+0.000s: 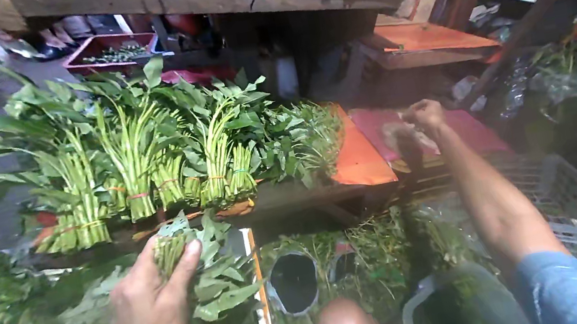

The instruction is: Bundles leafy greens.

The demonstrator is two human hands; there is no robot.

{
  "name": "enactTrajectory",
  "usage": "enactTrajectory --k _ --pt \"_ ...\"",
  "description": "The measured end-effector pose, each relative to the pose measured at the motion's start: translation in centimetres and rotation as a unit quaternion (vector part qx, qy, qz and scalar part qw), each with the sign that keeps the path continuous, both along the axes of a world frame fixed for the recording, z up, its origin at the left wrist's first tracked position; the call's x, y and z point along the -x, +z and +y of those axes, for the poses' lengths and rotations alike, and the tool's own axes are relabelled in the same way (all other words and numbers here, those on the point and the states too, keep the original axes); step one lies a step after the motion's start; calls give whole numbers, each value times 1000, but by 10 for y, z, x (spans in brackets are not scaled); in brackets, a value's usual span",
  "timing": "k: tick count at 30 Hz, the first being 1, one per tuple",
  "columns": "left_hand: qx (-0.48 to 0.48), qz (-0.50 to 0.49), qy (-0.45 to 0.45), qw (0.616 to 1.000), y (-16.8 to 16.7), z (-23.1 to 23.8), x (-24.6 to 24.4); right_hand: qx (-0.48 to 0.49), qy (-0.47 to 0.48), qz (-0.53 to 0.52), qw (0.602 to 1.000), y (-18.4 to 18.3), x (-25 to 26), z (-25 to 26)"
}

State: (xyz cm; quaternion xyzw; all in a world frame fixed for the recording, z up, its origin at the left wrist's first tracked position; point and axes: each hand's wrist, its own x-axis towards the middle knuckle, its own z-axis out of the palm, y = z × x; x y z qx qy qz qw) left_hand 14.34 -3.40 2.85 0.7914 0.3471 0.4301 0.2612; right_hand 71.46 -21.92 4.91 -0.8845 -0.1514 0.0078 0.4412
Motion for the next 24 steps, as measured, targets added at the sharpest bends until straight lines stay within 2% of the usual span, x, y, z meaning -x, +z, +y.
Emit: enactTrajectory --k 2,3,6,8,10,12,14,18,22,24 --pt "36 -12 -27 999 -4 2 -5 94 26 -27 995 19 22 6" --pt "59 -13 -42 997 -6 2 -8 102 47 -38 993 23 30 12" --pt "132 -11 -79 988 -14 1 -18 -36 164 15 986 16 55 36" --pt "172 5 -87 981 -18 0 -23 -150 241 132 950 13 89 58" --pt "193 30 -94 976 -26 0 -27 -169 307 245 904 22 142 77" --pt "213 40 -100 971 -34 -2 -29 -124 394 271 870 34 196 90" --pt "217 32 -102 970 -39 -5 -29 -88 470 246 843 39 242 103" --pt "179 6 -110 978 -44 -14 -25 -49 547 189 814 30 312 119" --pt "206 38 -110 972 -36 -15 -22 136 570 112 803 19 373 121" --pt "223 77 -120 964 -31 -15 -20 205 595 25 777 14 395 124"
